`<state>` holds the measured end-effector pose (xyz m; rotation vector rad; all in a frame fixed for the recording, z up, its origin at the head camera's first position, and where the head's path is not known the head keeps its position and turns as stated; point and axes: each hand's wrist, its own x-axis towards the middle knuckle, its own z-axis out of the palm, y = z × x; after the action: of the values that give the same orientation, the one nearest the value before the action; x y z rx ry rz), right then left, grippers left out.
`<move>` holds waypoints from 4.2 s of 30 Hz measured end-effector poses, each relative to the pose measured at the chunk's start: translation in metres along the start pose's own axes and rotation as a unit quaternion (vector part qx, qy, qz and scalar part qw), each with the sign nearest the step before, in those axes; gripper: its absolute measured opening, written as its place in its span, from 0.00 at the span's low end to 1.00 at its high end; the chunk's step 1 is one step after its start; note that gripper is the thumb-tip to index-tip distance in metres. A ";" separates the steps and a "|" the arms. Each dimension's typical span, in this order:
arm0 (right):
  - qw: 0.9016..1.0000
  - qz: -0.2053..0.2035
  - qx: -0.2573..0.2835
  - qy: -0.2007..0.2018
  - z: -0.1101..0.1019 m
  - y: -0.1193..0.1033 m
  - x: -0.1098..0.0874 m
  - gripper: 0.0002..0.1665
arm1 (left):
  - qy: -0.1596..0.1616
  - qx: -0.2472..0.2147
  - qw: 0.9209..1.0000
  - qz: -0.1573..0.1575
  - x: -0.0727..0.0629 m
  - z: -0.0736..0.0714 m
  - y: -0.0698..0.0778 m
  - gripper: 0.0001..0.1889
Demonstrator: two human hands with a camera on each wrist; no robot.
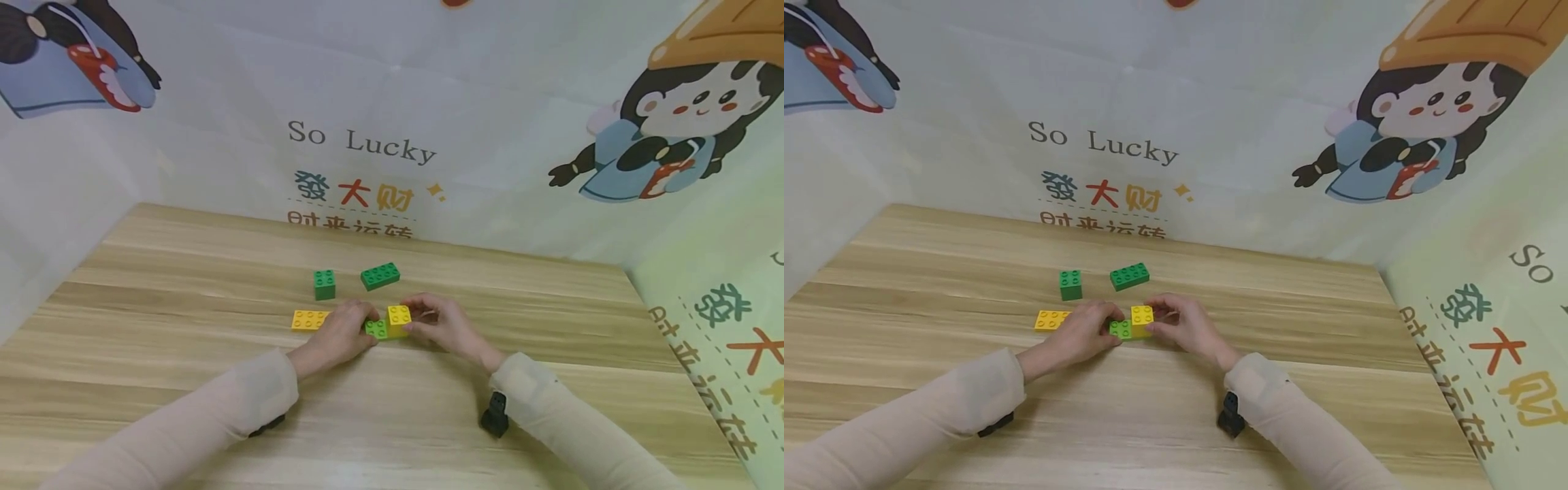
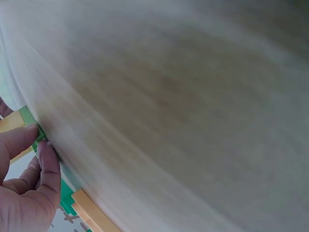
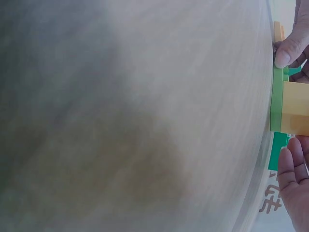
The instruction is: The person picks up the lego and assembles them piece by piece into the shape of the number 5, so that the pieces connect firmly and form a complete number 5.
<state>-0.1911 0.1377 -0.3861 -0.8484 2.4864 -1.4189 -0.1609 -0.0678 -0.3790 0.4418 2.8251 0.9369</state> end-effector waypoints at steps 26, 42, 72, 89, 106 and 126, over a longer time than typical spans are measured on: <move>0.999 -0.020 -0.029 -0.019 -0.003 0.001 0.004 0.21 | 0.080 -0.058 0.994 -0.036 0.049 -0.023 0.020 0.19; 0.999 -0.007 -0.030 -0.024 -0.004 0.003 0.005 0.21 | 0.099 -0.028 0.991 -0.085 0.079 -0.014 0.013 0.23; 0.999 0.005 -0.026 -0.027 -0.001 0.004 0.005 0.23 | 0.073 0.007 0.995 -0.064 0.063 -0.025 0.016 0.20; 0.999 0.001 -0.027 -0.033 -0.004 0.006 0.005 0.23 | 0.042 -0.027 0.998 0.028 0.011 -0.037 0.017 0.21; 0.999 -0.001 -0.018 -0.038 -0.004 0.009 0.006 0.23 | 0.040 -0.004 0.997 0.065 0.009 -0.030 0.019 0.20; 0.999 0.001 -0.012 -0.036 -0.004 0.011 0.005 0.23 | 0.036 0.030 0.994 0.097 0.011 -0.032 0.021 0.20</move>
<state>-0.2009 0.1421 -0.3922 -0.8863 2.4543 -1.3356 -0.1733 -0.0665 -0.3418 0.7154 2.9217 0.9210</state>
